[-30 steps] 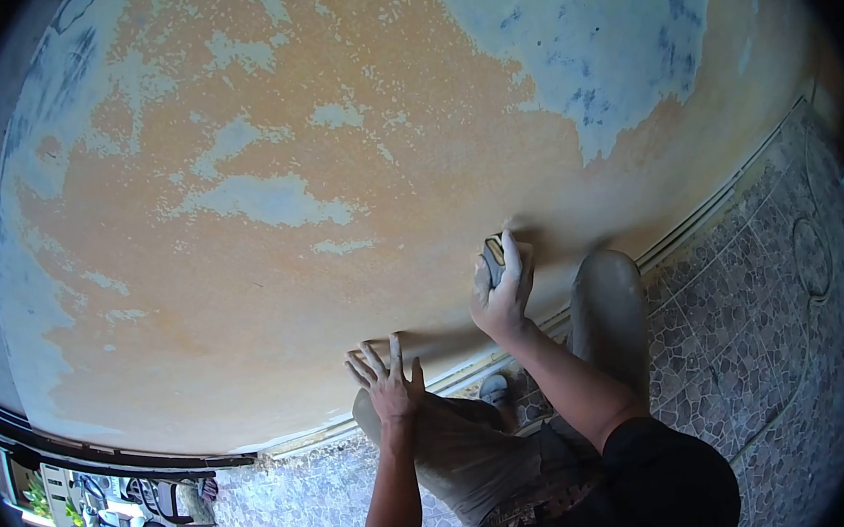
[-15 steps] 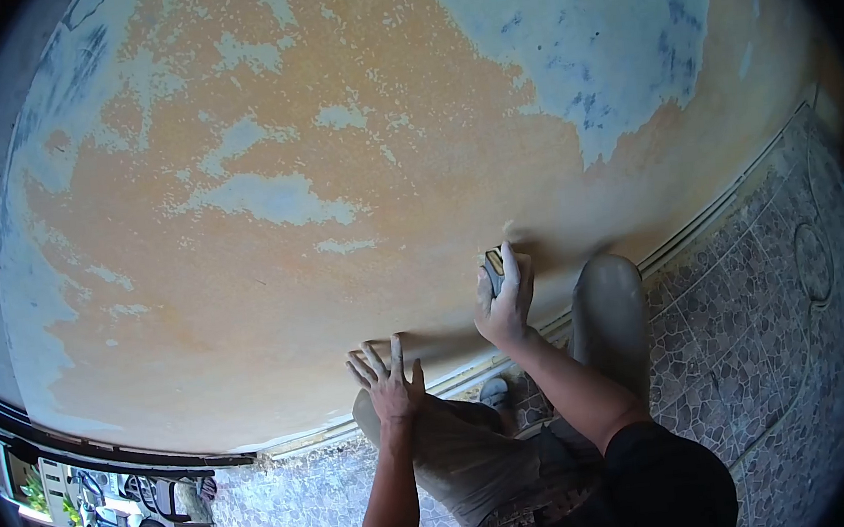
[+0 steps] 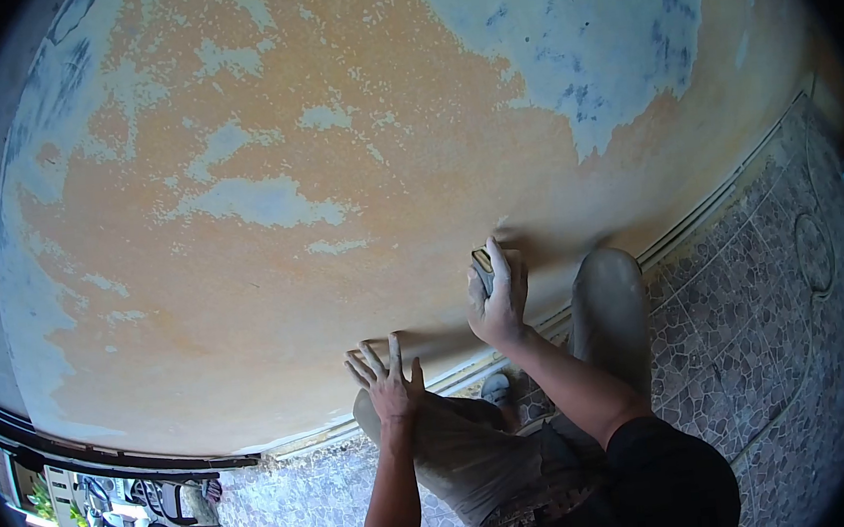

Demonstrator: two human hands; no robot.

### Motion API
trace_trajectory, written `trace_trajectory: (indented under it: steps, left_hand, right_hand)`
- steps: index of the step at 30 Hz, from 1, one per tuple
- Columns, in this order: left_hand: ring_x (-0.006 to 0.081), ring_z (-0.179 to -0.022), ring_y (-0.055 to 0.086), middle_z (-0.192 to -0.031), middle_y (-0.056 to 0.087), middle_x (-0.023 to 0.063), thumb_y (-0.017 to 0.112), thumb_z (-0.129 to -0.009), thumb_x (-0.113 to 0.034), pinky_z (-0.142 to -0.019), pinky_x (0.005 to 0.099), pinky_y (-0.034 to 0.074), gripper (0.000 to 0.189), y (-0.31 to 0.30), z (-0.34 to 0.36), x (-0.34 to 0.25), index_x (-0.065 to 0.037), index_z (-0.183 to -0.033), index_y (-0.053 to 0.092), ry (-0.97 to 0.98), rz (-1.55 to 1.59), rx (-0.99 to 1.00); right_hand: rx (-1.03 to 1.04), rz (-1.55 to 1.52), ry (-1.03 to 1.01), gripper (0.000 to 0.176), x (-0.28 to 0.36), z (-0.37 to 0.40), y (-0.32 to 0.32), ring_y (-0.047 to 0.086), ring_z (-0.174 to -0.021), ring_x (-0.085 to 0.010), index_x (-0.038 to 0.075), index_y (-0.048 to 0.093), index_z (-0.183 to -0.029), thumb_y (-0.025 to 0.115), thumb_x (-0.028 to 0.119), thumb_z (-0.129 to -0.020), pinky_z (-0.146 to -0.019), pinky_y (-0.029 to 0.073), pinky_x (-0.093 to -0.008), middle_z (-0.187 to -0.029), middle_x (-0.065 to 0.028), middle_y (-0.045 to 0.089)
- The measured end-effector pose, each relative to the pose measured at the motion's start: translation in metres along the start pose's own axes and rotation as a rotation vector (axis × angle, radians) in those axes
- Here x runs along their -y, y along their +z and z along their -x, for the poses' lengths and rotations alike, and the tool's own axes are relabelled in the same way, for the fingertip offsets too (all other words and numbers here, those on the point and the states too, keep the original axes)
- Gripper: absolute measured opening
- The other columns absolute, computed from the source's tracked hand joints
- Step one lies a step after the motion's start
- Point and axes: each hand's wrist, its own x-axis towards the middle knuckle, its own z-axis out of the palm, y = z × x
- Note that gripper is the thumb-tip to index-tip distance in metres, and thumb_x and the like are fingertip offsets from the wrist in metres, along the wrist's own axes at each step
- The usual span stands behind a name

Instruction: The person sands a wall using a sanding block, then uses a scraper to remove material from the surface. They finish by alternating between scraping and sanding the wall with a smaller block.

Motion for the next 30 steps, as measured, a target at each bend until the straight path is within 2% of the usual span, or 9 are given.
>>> trace_trajectory:
  steps: [3,6,8,15,17,21,25,28,30]
  left_hand:
    - [0.0592,-0.139,0.01,-0.152,0.022,0.0326,0.065,-0.086,-0.041,-0.114,0.0647,0.011,0.064,-0.001,0.005,0.002,-0.024,-0.145,0.045,0.011,0.003,-0.028]
    - [0.0591,-0.139,0.01,-0.152,0.022,0.0323,0.066,-0.085,-0.041,-0.114,0.0663,0.011,0.066,-0.004,0.003,0.0,-0.025,-0.145,0.044,-0.008,-0.01,0.013]
    - [0.059,-0.139,0.01,-0.152,0.022,0.0323,0.066,-0.085,-0.041,-0.114,0.0661,0.011,0.066,-0.002,0.003,0.003,-0.025,-0.145,0.044,0.002,-0.011,-0.007]
    - [0.0585,-0.14,0.009,-0.151,0.024,0.0336,0.065,-0.086,-0.041,-0.115,0.0643,0.01,0.064,-0.002,-0.003,-0.001,-0.025,-0.145,0.044,0.001,0.014,-0.007]
    - [0.0585,-0.14,0.01,-0.151,0.024,0.0338,0.065,-0.086,-0.041,-0.115,0.0641,0.01,0.064,-0.004,0.005,0.0,-0.024,-0.145,0.045,0.008,-0.002,-0.007]
    - [0.0576,-0.14,0.01,-0.151,0.024,0.034,0.064,-0.086,-0.041,-0.115,0.0638,0.01,0.064,-0.007,0.001,0.0,-0.023,-0.145,0.044,0.0,-0.016,0.006]
    - [0.0577,-0.141,0.008,-0.151,0.023,0.0334,0.064,-0.087,-0.041,-0.115,0.0641,0.01,0.065,-0.006,0.002,-0.003,-0.023,-0.146,0.043,-0.004,0.004,0.023]
    - [0.0582,-0.14,0.008,-0.152,0.021,0.0332,0.064,-0.086,-0.041,-0.115,0.0644,0.01,0.066,-0.004,-0.003,-0.001,-0.024,-0.146,0.042,0.01,0.008,0.013]
    - [0.0585,-0.14,0.009,-0.152,0.021,0.0333,0.065,-0.085,-0.041,-0.115,0.0642,0.01,0.068,-0.007,0.003,0.0,-0.024,-0.146,0.041,0.007,0.018,0.008]
  right_hand:
    - [-0.032,-0.069,0.097,0.055,0.013,-0.04,-0.004,0.053,-0.089,-0.0314,-0.006,0.038,-0.14,0.059,0.006,-0.09,-0.076,0.042,-0.0456,-0.102,-0.019,0.055]
    - [-0.313,-0.153,0.199,0.055,0.016,-0.071,0.004,0.052,-0.088,-0.0312,-0.006,0.037,-0.14,0.058,0.006,-0.091,-0.076,0.042,-0.0454,-0.102,-0.0194,0.054]
    - [-0.275,-0.085,0.155,0.054,0.018,-0.069,0.001,0.054,-0.089,-0.0335,-0.01,0.035,-0.138,0.057,0.002,-0.091,-0.078,0.045,-0.044,-0.112,-0.0246,0.052]
    - [0.091,0.016,-0.121,0.05,-0.004,-0.015,-0.003,0.053,-0.086,-0.0323,-0.006,0.04,-0.137,0.057,0.005,-0.091,-0.075,0.042,-0.045,-0.102,-0.0197,0.055]
    - [-0.15,-0.073,0.064,0.052,0.004,-0.044,-0.001,0.053,-0.087,-0.0327,-0.006,0.04,-0.137,0.058,0.005,-0.09,-0.077,0.042,-0.0458,-0.102,-0.0198,0.055]
    - [-0.328,-0.142,0.19,0.053,0.016,-0.074,0.004,0.053,-0.088,-0.0332,-0.007,0.04,-0.136,0.059,0.006,-0.088,-0.079,0.042,-0.046,-0.103,-0.0201,0.055]
    - [0.026,0.048,-0.093,0.055,0.011,-0.009,0.004,0.053,-0.088,-0.032,-0.005,0.041,-0.136,0.062,0.007,-0.086,-0.082,0.041,-0.0462,-0.104,-0.019,0.055]
    - [0.118,0.017,-0.005,0.056,0.012,-0.017,-0.004,0.053,-0.088,-0.0326,-0.006,0.04,-0.137,0.062,0.006,-0.086,-0.084,0.041,-0.0455,-0.104,-0.0192,0.054]
    - [-0.208,-0.082,0.109,0.056,0.013,-0.049,0.002,0.053,-0.088,-0.0328,-0.006,0.039,-0.138,0.06,0.005,-0.088,-0.082,0.041,-0.0452,-0.104,-0.0197,0.053]
